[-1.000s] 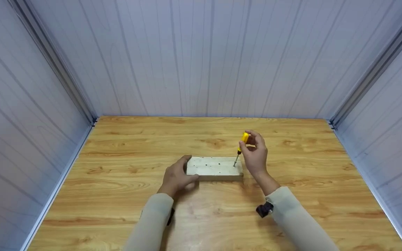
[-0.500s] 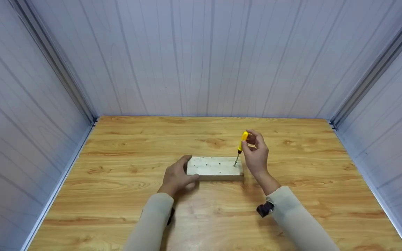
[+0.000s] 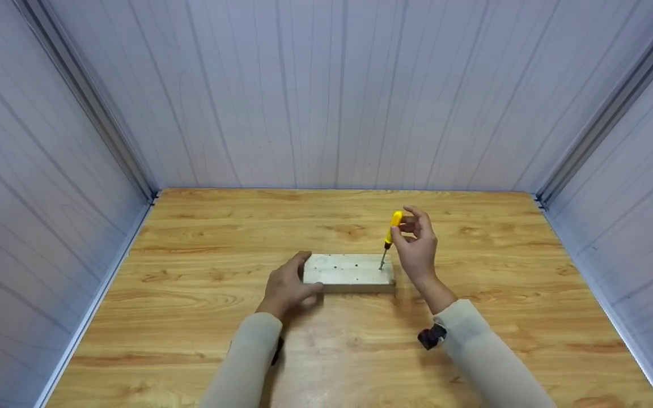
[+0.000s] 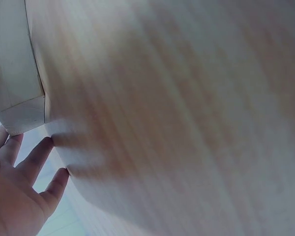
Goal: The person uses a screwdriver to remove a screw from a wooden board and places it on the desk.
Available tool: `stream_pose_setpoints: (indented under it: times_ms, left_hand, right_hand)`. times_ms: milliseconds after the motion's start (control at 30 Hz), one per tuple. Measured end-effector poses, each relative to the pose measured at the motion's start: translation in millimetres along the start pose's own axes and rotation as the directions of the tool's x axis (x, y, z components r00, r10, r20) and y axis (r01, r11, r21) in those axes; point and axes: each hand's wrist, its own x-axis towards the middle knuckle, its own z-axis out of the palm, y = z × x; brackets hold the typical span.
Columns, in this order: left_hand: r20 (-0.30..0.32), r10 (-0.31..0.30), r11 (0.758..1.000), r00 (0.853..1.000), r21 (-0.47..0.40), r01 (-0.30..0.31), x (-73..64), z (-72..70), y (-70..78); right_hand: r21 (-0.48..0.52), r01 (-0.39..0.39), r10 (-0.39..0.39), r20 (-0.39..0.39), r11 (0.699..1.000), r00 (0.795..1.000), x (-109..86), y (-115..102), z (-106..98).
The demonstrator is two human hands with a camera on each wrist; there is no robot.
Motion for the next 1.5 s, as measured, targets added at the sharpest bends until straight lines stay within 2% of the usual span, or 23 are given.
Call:
stream_pose_setpoints:
  times_ms: [533,767,1100,1233,1500]
  left_hand:
    - [0.001,-0.012,1.000,1.000,0.007,0.012,2.3,0.9,-0.7]
    - [0.003,-0.034,0.999,0.999,0.018,0.034,2.4,1.1,-1.3]
    - [0.007,-0.017,1.000,1.000,0.012,0.017,1.4,-0.5,0.6]
    - [0.004,-0.026,1.000,1.000,0.012,0.026,1.2,0.0,1.2]
    - [-0.002,-0.028,1.000,1.000,0.011,0.028,3.1,0.7,0.9]
  right_hand:
    - [-0.011,0.024,-0.023,0.076,1.000,0.997,9.0,-12,-3]
    - [-0.034,0.010,-0.007,0.084,0.999,0.996,13.5,-14,-8]
    - [-0.042,-0.021,0.024,0.074,0.999,0.997,19.6,-16,-19]
    - [-0.061,-0.028,0.032,0.074,0.998,0.997,23.6,-12,-24]
    - [-0.050,-0.075,0.077,0.038,0.996,0.996,35.5,20,-36]
